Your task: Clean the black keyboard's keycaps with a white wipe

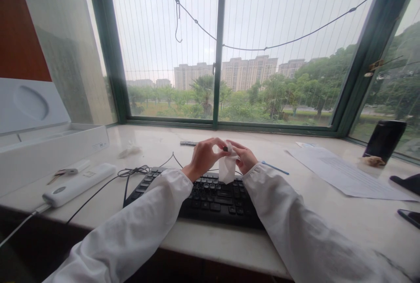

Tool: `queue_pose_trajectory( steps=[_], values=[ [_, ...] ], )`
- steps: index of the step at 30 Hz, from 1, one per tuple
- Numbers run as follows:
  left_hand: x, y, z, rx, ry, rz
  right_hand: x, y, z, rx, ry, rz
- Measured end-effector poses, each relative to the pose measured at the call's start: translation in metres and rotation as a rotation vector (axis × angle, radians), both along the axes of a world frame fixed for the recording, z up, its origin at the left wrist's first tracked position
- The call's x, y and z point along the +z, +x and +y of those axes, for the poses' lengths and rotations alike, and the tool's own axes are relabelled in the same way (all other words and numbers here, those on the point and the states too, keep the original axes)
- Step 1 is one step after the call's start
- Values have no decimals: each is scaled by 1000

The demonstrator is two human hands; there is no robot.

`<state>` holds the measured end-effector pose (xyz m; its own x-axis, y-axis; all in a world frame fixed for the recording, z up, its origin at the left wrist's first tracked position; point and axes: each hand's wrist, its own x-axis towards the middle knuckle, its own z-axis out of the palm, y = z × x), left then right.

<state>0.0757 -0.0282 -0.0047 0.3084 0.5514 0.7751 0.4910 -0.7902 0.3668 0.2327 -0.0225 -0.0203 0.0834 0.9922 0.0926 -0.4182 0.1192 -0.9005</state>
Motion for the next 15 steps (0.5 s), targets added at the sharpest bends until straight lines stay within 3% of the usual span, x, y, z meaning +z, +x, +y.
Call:
queue_pose_trajectory(
  steps=[5,10,13,15],
  values=[
    [0,2,-1,-12,-21,-44,-3,5,4,-93,3,18],
    [11,-3,2,-150,-103,-48,-1,25,14,-366,22,-8],
    [27,-18,6,-346,-331,48,2,40,17,-550,60,-202],
    [38,-32,9,-431,-429,111,4,45,15,-611,96,-478]
  ],
)
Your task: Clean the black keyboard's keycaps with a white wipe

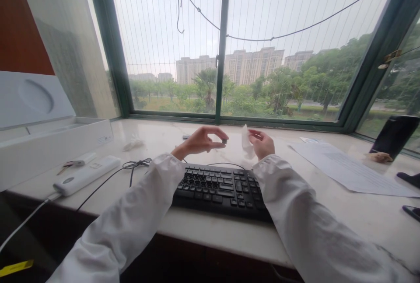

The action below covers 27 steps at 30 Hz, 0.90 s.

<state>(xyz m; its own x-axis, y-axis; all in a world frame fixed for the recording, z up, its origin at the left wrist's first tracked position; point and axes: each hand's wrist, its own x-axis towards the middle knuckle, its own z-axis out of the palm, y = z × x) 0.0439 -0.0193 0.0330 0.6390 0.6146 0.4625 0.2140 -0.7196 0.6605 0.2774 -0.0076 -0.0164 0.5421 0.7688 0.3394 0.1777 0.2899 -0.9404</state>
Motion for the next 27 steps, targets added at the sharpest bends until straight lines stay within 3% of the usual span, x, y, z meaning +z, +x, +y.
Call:
queue_pose_trajectory(
  steps=[5,9,16,19,27],
  values=[
    [15,-25,3,-95,-130,254,1,-19,-17,2,-75,-650],
    [14,-31,1,-79,-239,469,-1,-44,-30,6,52,-897],
    [14,-29,-4,-43,-318,932,-11,-66,-43,304,32,-1053],
    [17,-25,-9,-21,-283,988,-15,-72,-44,380,63,-1062],
    [13,-20,-12,0,-197,1037,-17,-72,-43,387,58,-1069]
  ],
)
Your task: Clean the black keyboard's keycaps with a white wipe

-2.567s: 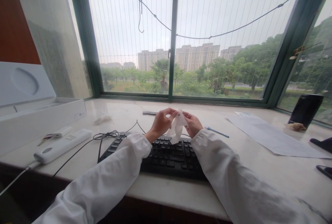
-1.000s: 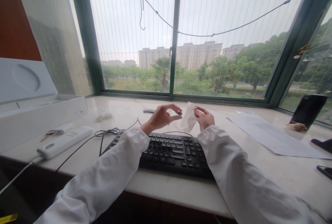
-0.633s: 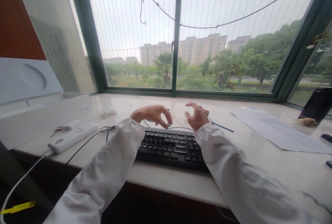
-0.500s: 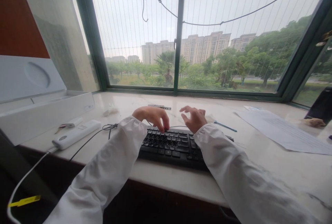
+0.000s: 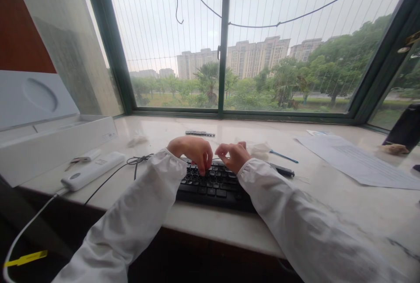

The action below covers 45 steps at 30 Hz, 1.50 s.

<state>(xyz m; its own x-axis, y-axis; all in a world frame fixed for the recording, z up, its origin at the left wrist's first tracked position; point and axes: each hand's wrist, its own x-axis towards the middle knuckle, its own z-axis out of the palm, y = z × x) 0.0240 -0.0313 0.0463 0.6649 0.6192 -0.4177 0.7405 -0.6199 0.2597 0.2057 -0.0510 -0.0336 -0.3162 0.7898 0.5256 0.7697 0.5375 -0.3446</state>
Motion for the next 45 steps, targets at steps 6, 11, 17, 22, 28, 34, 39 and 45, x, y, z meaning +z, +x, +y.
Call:
queue_pose_trajectory(
  steps=[6,11,17,22,28,34,39,45],
  values=[
    [-5,2,2,-13,75,9,0,1,0,5,-7,-7],
    [-7,3,4,-13,77,24,-1,2,2,15,-13,-10],
    [-9,5,4,6,103,22,-2,0,0,41,-42,-33],
    [-11,3,6,9,93,-4,6,-4,-8,54,-147,11],
    [-16,0,20,11,58,8,8,-7,-6,42,-380,32],
    [-22,-1,27,7,54,16,-5,-16,-3,82,-480,101],
    [-24,0,29,9,16,31,-12,-22,0,72,-536,171],
    [-27,7,36,24,58,138,-15,-27,7,90,-612,212]
  ],
)
